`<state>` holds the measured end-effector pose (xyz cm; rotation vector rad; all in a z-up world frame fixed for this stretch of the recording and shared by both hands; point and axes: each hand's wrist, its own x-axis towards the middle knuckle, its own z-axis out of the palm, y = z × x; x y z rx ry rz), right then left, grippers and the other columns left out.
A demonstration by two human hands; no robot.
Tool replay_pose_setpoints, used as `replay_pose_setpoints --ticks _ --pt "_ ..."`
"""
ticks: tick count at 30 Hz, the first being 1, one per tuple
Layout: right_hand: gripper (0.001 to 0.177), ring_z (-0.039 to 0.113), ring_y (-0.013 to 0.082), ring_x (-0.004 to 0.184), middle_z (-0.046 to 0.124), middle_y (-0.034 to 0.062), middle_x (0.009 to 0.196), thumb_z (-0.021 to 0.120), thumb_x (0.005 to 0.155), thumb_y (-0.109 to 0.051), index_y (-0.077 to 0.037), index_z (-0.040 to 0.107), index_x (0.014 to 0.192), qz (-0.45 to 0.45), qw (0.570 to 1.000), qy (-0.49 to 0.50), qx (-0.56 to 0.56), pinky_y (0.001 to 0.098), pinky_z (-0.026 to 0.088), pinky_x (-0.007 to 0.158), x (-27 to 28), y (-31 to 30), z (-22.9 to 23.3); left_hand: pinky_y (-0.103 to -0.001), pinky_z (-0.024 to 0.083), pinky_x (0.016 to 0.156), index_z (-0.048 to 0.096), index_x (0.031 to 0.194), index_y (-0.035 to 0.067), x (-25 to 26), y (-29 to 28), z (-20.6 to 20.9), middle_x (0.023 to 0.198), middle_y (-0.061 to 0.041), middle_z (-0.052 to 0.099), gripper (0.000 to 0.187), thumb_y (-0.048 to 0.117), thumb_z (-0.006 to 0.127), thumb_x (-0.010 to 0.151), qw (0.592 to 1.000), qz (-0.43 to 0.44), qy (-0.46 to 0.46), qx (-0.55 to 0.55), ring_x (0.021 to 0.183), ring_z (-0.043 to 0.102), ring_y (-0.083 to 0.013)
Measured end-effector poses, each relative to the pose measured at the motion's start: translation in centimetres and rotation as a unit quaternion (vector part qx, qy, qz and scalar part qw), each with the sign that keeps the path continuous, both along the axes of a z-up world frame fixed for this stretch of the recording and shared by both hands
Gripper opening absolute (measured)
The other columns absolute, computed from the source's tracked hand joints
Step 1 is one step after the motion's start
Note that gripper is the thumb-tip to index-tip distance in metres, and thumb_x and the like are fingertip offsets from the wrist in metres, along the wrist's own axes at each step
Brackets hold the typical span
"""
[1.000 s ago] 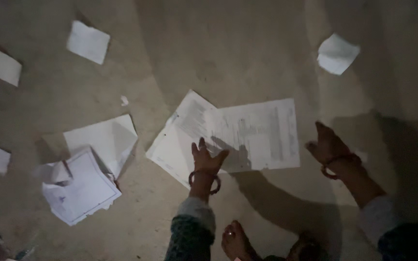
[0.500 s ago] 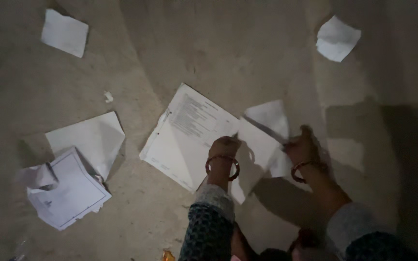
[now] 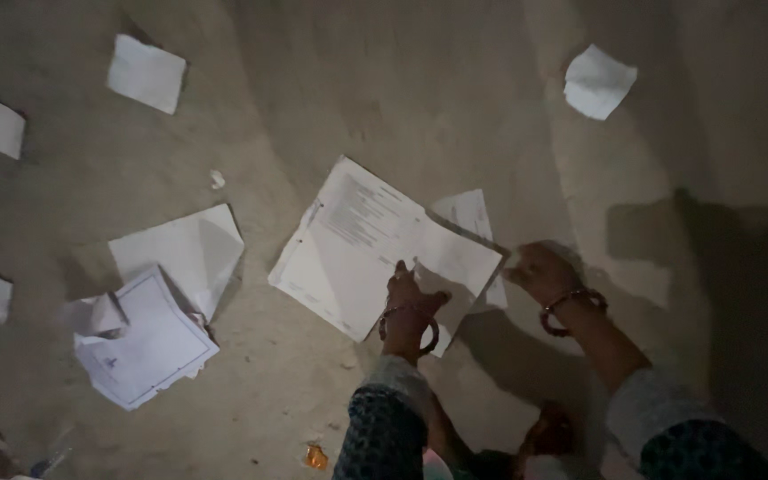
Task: The person picks up scattered pieces of paper and small trash from the floor by hand, then walks to a red bucket at the bottom of a staircase and deposits the items. This cycle repeats multiple times as they gather more debris from the room.
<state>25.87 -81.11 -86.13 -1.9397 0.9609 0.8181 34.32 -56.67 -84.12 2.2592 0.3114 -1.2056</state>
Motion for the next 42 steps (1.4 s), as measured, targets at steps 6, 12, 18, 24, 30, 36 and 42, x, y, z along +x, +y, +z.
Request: replay_pose_setpoints --ticks 6,12,18,24,30,36,42 --pt "0.057 0.069 0.0313 0.111 0.071 0.0185 0.118 0.074 0.09 -0.045 0.001 0.064 0.123 0.006 0.992 0.013 0.126 0.042 0.055 0.095 1.3 4.4 -3.1 -0.039 0.055 0.102 0.022 0.157 0.002 -0.9 -0.8 -2.5 0.135 -0.025 0.063 0.121 0.033 0.093 0.063 0.997 0.061 0.026 -0.042 0.124 0.064 -0.0369" --pt "0.057 0.063 0.0311 0.118 0.07 0.016 0.131 0.071 0.088 -0.038 -0.004 0.068 0.134 -0.151 0.964 0.037 0.215 0.0415 0.051 0.101 1.5 8.2 3.1 -0.04 0.051 0.102 0.054 0.143 0.011 -1.5 -1.0 0.8 0.132 -0.017 0.066 0.077 0.038 0.081 0.076 0.998 0.049 0.019 -0.034 0.122 0.063 -0.0347" --pt "0.078 0.053 0.023 0.134 0.056 0.0069 0.147 0.072 0.086 -0.049 -0.012 0.047 0.15 -0.179 0.968 0.002 0.174 0.0371 0.04 0.113 2.6 4.9 14.2 -0.04 0.053 0.097 0.055 0.137 0.002 2.3 1.0 10.2 0.126 -0.019 0.068 0.074 0.036 0.085 0.078 0.992 0.004 -0.103 -0.068 0.114 0.066 -0.0345" --pt "0.09 0.054 0.0279 0.137 0.057 0.0107 0.15 0.061 0.083 -0.067 -0.009 0.051 0.151 -0.174 0.976 0.001 0.129 0.0418 0.041 0.115 3.8 2.3 27.6 -0.038 0.06 0.077 0.073 0.115 0.0 5.3 0.7 26.8 0.1 -0.013 0.08 0.054 0.031 0.086 0.073 0.965 0.162 -0.012 -0.206 0.085 0.076 -0.0254" --pt "0.082 0.053 0.0254 0.126 0.056 0.013 0.144 0.068 0.084 -0.06 -0.008 0.054 0.146 -0.284 0.931 -0.048 0.224 0.0424 0.042 0.105 1.4 1.8 40.0 -0.037 0.059 0.076 0.072 0.114 0.002 5.0 0.8 41.6 0.098 -0.011 0.079 0.055 0.036 0.087 0.074 0.969 0.115 -0.104 -0.191 0.083 0.075 -0.0237" --pt "0.051 0.072 0.0224 0.094 0.075 0.0136 0.111 0.082 0.082 -0.017 0.008 0.068 0.125 -0.321 0.858 -0.189 0.355 0.0369 0.059 0.084 -1.0 2.9 50.8 -0.041 0.056 0.08 0.077 0.105 0.002 4.0 2.4 51.6 0.094 -0.016 0.078 0.063 0.057 0.08 0.075 0.972 0.022 -0.219 -0.078 0.085 0.074 -0.0296" --pt "0.047 0.073 0.0208 0.093 0.076 0.011 0.11 0.078 0.082 -0.013 0.003 0.067 0.125 -0.304 0.868 -0.193 0.342 0.0367 0.059 0.083 -3.3 6.2 61.7 -0.041 0.057 0.082 0.076 0.106 0.004 1.7 4.3 61.7 0.096 -0.016 0.078 0.065 0.06 0.075 0.075 0.971 0.092 -0.208 -0.074 0.088 0.076 -0.0306"
